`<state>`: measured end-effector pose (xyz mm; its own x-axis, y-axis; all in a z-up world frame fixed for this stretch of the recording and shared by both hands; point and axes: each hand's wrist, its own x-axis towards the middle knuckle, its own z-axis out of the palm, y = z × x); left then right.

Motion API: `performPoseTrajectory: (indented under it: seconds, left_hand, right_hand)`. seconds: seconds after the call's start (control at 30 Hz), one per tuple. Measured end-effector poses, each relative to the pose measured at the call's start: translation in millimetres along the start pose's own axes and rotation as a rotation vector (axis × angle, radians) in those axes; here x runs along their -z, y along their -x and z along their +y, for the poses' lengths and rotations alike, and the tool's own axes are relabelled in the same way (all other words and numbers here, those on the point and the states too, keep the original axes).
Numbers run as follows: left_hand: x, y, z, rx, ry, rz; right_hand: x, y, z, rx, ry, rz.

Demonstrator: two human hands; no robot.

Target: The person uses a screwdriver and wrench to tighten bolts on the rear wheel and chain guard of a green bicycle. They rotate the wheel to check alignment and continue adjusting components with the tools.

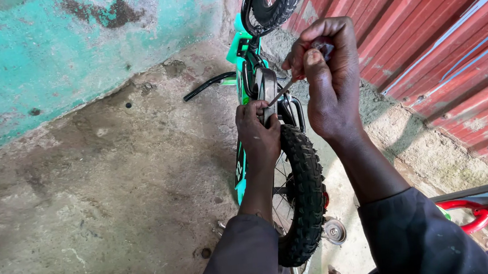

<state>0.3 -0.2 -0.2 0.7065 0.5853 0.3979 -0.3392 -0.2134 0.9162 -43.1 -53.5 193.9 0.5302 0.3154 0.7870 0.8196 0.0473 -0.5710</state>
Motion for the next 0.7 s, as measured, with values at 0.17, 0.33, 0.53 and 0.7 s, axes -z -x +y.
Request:
performPoseTrajectory:
  seconds: [0.17,0.33,0.53,0.7]
  left_hand:
    - [-3,0,-5,-0.002,0.028,0.023]
    - [1,0,-1,0.005,-0.029,0.006]
    - [4,-2,-1,0.004,-0.057,-0.026]
    - [4,-4,-2,-0.026,-0.067,-0.051]
  right_hand:
    - [-1,-10,-14,0.074,0.416,-0.184]
    - [0,-19,-21,0.222,0.519,-0.288]
    - [1,-31,-42,0.214,0.548,-0.496]
    - [-6,-26,-25,0.338,0.459,-0.363]
